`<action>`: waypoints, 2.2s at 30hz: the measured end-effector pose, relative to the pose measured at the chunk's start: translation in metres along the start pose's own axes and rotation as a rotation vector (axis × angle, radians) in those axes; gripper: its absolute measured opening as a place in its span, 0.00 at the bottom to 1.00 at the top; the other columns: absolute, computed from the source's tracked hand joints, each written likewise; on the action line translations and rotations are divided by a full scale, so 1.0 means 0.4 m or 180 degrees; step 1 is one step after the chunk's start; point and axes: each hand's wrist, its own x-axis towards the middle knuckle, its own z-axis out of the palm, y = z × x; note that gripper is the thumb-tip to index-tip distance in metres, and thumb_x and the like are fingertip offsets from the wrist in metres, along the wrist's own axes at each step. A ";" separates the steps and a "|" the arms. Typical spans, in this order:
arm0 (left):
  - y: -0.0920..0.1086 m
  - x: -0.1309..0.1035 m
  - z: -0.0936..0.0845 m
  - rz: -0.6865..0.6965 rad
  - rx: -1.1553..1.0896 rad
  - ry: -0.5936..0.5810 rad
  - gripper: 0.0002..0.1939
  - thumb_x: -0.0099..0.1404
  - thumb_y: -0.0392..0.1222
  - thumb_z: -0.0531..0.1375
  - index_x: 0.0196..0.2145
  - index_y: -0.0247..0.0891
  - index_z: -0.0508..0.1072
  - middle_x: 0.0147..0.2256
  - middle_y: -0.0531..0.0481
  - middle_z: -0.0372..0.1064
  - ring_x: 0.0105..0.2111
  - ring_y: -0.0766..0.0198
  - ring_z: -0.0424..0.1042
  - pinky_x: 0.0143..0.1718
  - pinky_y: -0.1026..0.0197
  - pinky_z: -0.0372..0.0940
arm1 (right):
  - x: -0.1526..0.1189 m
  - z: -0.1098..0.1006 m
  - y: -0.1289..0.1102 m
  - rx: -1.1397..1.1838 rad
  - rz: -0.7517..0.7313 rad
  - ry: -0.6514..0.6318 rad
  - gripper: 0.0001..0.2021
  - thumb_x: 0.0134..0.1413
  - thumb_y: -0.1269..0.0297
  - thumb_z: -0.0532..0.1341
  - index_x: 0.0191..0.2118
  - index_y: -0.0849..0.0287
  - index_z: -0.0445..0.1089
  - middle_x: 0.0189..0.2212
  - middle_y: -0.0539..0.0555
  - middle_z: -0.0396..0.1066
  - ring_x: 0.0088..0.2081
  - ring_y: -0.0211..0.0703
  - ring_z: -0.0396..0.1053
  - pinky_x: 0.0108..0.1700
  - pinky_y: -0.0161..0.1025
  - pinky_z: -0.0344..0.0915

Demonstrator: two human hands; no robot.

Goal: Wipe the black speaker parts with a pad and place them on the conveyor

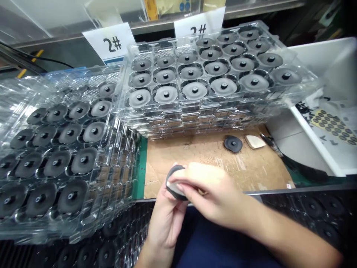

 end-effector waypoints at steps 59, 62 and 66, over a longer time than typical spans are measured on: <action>-0.038 -0.019 -0.007 -0.0216 0.0202 0.0216 0.21 0.59 0.37 0.60 0.51 0.44 0.66 0.46 0.48 0.72 0.47 0.58 0.69 0.49 0.60 0.64 | -0.014 -0.006 -0.007 0.0138 0.0517 -0.0280 0.10 0.56 0.75 0.53 0.39 0.58 0.70 0.33 0.49 0.70 0.35 0.35 0.68 0.39 0.31 0.64; -0.038 -0.024 0.006 -0.0328 0.0297 0.0155 0.23 0.56 0.34 0.62 0.51 0.43 0.67 0.45 0.48 0.72 0.46 0.58 0.70 0.48 0.62 0.65 | -0.010 -0.003 -0.008 -0.0074 0.0345 0.0460 0.12 0.58 0.72 0.51 0.44 0.62 0.68 0.36 0.54 0.70 0.37 0.38 0.67 0.41 0.35 0.63; -0.021 -0.029 -0.001 -0.0427 0.0171 0.0102 0.24 0.57 0.33 0.61 0.52 0.44 0.66 0.48 0.47 0.70 0.48 0.59 0.68 0.47 0.63 0.65 | -0.055 -0.026 -0.025 0.0264 0.0328 -0.0150 0.11 0.57 0.74 0.53 0.43 0.60 0.69 0.34 0.51 0.70 0.34 0.35 0.67 0.37 0.30 0.63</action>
